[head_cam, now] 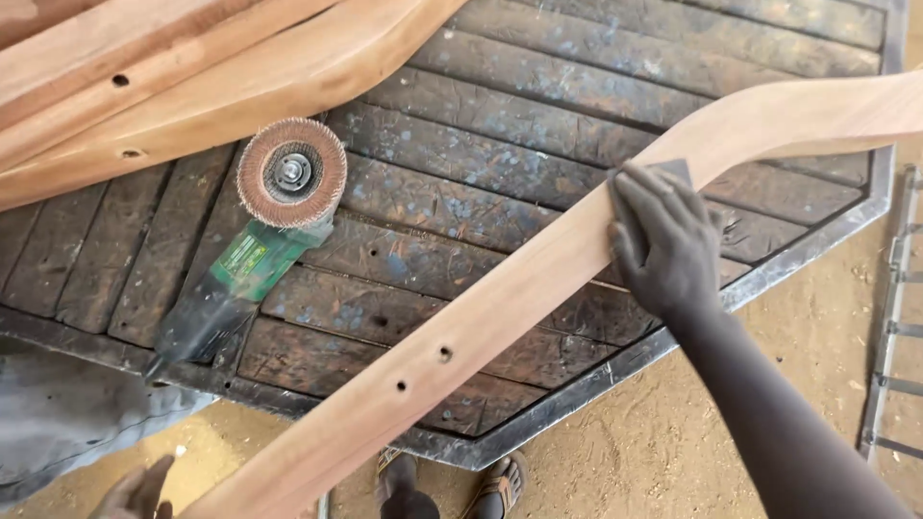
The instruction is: Sanding a curved wooden component by hand using a sanding block on a workbench
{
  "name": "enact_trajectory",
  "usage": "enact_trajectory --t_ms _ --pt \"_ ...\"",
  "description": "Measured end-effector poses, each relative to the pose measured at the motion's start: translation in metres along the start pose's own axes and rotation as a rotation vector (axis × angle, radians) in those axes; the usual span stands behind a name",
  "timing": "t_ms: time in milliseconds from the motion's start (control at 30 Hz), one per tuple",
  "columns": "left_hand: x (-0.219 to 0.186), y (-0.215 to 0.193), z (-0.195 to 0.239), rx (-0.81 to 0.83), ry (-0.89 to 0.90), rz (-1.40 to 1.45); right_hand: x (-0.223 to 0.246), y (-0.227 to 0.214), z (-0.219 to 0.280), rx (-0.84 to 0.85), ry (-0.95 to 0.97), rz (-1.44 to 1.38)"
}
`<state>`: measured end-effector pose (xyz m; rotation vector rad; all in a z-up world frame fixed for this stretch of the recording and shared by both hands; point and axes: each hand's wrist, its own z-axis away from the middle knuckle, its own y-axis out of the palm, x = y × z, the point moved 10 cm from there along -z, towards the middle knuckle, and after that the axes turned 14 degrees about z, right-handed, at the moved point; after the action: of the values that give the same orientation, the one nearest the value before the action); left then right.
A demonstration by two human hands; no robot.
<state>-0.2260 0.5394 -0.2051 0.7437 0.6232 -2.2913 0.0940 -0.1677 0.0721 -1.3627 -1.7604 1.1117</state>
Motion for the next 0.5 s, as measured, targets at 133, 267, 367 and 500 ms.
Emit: enact_trajectory --t_ms 133,267,367,500 --pt "-0.055 0.102 0.072 0.243 0.386 -0.058 -0.027 0.012 -0.013 -0.082 -0.066 -0.02" --pt "-0.104 0.181 0.148 -0.088 0.873 0.001 -0.075 0.038 -0.025 -0.132 -0.054 0.201" --pt "-0.119 0.237 0.21 -0.215 1.055 -0.339 -0.122 0.055 -0.04 0.039 0.098 0.247" --pt "-0.156 0.328 0.274 -0.039 1.268 -0.738 -0.209 0.102 -0.057 0.259 0.156 0.218"
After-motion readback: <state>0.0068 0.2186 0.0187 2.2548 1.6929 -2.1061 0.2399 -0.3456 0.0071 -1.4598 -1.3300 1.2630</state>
